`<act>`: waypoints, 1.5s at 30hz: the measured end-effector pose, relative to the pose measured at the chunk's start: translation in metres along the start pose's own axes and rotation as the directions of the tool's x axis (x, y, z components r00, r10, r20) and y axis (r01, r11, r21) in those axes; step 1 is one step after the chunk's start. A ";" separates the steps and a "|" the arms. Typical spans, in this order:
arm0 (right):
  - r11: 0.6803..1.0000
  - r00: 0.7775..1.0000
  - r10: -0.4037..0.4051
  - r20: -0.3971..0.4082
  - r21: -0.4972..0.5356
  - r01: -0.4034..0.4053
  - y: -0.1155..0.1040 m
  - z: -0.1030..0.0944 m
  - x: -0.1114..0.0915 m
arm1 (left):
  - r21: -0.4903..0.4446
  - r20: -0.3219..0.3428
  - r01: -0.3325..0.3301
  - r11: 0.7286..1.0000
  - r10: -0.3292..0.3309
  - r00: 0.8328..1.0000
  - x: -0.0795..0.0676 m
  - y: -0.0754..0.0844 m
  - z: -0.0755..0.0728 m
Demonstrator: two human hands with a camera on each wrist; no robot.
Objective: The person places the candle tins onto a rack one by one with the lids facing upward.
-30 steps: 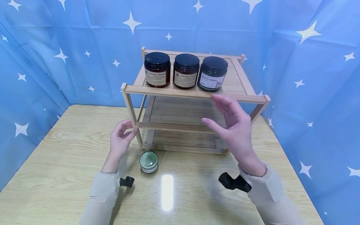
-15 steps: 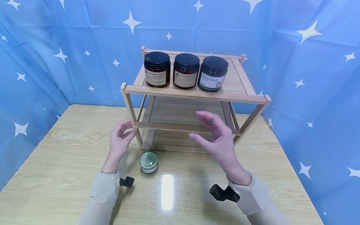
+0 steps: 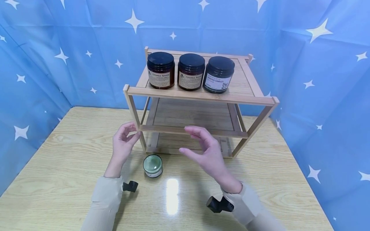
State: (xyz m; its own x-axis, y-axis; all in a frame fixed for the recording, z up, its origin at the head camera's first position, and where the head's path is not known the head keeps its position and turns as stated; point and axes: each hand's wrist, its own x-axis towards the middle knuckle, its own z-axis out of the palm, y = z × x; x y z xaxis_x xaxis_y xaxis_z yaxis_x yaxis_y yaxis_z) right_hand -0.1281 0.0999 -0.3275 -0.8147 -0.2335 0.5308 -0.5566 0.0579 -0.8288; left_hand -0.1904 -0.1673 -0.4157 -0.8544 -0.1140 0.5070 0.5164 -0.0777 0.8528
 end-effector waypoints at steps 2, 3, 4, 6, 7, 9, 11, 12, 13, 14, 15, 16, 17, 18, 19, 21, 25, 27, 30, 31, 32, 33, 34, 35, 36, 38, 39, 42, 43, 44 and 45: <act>1.000 1.000 0.017 0.017 0.007 -0.017 0.003 0.004 -0.002 | 0.003 0.000 0.001 1.000 -0.001 1.000 0.000 0.000 0.000; 1.000 0.999 0.027 0.025 0.010 -0.027 0.005 0.006 -0.003 | 0.004 0.000 0.003 1.000 -0.003 1.000 0.000 0.000 0.000; 0.999 0.999 0.035 0.032 0.006 -0.036 0.006 0.008 -0.004 | 0.005 0.000 0.003 1.000 -0.003 1.000 0.000 0.001 0.000; 0.999 0.997 0.053 0.047 0.008 -0.054 0.009 0.011 -0.005 | 0.010 -0.001 0.005 1.000 -0.005 1.000 0.000 0.001 0.000; 0.998 0.996 0.064 0.055 0.007 -0.064 0.011 0.013 -0.006 | 0.010 -0.002 0.006 1.000 -0.006 1.000 0.000 0.001 0.000; 0.997 0.994 0.082 0.072 0.007 -0.083 0.014 0.016 -0.007 | 0.012 -0.005 0.008 1.000 -0.008 1.000 0.000 0.001 0.000; 0.995 0.992 0.097 0.086 0.013 -0.099 0.016 0.020 -0.008 | 0.011 -0.007 0.008 1.000 -0.008 1.000 0.000 0.001 0.000; 0.994 0.990 0.104 0.092 0.014 -0.106 0.018 0.021 -0.009 | 0.009 -0.007 0.007 1.000 -0.007 1.000 0.000 0.001 0.000; 0.994 0.989 0.110 0.096 0.014 -0.112 0.020 0.023 -0.009 | 0.007 -0.005 0.006 1.000 -0.006 1.000 0.000 0.000 0.000; 0.993 0.988 0.115 0.099 0.011 -0.117 0.021 0.024 -0.010 | 0.005 -0.004 0.004 1.000 -0.004 1.000 0.000 0.000 0.000; 0.993 0.988 0.120 0.102 0.007 -0.121 0.023 0.026 -0.010 | 0.005 -0.002 0.003 1.000 -0.003 1.000 0.000 0.000 0.000; 0.993 0.987 0.121 0.104 0.002 -0.122 0.025 0.028 -0.011 | 0.003 -0.001 0.001 1.000 -0.001 1.000 0.000 0.000 0.000; 0.992 0.986 0.126 0.107 -0.004 -0.127 0.027 0.029 -0.012 | 0.001 0.001 0.000 1.000 0.000 1.000 0.000 0.000 0.000; 0.991 0.984 0.135 0.112 -0.008 -0.135 0.028 0.031 -0.012 | 0.001 0.002 0.000 1.000 0.000 1.000 0.000 0.000 0.000; 0.990 0.983 0.141 0.116 -0.015 -0.140 0.030 0.032 -0.013 | 0.000 0.002 0.000 1.000 0.000 1.000 0.001 0.000 0.000; 0.989 0.980 0.151 0.127 -0.023 -0.149 0.033 0.035 -0.014 | -0.003 0.004 -0.002 1.000 0.002 1.000 0.001 0.000 0.000; 0.985 0.974 0.173 0.147 -0.031 -0.170 0.041 0.042 -0.017 | -0.009 0.006 -0.008 1.000 0.008 1.000 0.001 0.000 0.000; 0.983 0.970 0.185 0.158 -0.038 -0.181 0.046 0.046 -0.019 | -0.012 0.005 -0.010 1.000 0.010 1.000 0.001 0.000 0.000; 0.977 0.962 0.211 0.173 -0.060 -0.203 0.053 0.053 -0.022 | -0.017 0.002 -0.013 1.000 0.013 1.000 0.001 0.000 0.000; 0.975 0.959 0.220 0.177 -0.069 -0.211 0.055 0.055 -0.023 | -0.019 0.002 -0.014 1.000 0.014 1.000 0.001 0.000 0.000; 0.973 0.957 0.227 0.183 -0.073 -0.217 0.058 0.057 -0.024 | -0.020 0.002 -0.015 1.000 0.015 1.000 0.001 -0.001 0.000; 0.971 0.953 0.236 0.188 -0.079 -0.225 0.060 0.058 -0.025 | -0.022 0.002 -0.016 1.000 0.016 1.000 0.001 -0.001 0.000; 0.969 0.950 0.245 0.193 -0.081 -0.233 0.062 0.060 -0.025 | -0.022 0.003 -0.017 1.000 0.017 1.000 0.001 -0.001 0.000; 0.967 0.947 0.253 0.198 -0.082 -0.241 0.064 0.062 -0.026 | -0.021 0.003 -0.019 1.000 0.019 1.000 0.001 -0.001 0.000; 0.964 0.943 0.262 0.205 -0.089 -0.249 0.066 0.063 -0.027 | -0.019 0.004 -0.020 1.000 0.020 1.000 0.001 -0.001 0.000; 0.960 0.934 0.278 0.223 -0.093 -0.263 0.069 0.066 -0.029 | -0.016 0.002 -0.018 1.000 0.018 1.000 0.001 -0.001 0.000; 0.958 0.930 0.286 0.231 -0.101 -0.269 0.071 0.067 -0.030 | -0.014 0.001 -0.015 1.000 0.015 1.000 0.001 -0.001 0.000; 0.953 0.920 0.301 0.249 -0.119 -0.279 0.076 0.071 -0.032 | -0.007 -0.010 0.001 1.000 -0.001 1.000 0.000 0.000 0.001; 0.952 0.919 0.303 0.252 -0.122 -0.280 0.078 0.073 -0.032 | -0.005 -0.014 0.007 1.000 -0.007 1.000 0.000 0.001 0.001; 0.952 0.919 0.302 0.252 -0.129 -0.277 0.080 0.074 -0.033 | -0.003 -0.017 0.013 1.000 -0.013 1.000 0.000 0.001 0.001; 0.953 0.920 0.299 0.253 -0.135 -0.272 0.081 0.075 -0.033 | -0.001 -0.020 0.017 1.000 -0.017 1.000 0.000 0.001 0.002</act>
State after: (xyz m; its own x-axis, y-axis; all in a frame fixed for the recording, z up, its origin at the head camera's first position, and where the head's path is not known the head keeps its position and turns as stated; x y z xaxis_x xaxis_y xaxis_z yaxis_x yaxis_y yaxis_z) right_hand -0.1339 0.0395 -0.4259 -0.8748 -0.4431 0.1959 -0.3305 0.2500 -0.9101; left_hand -0.1901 -0.1657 -0.4142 -0.8617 -0.1325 0.4899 0.5020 -0.0805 0.8611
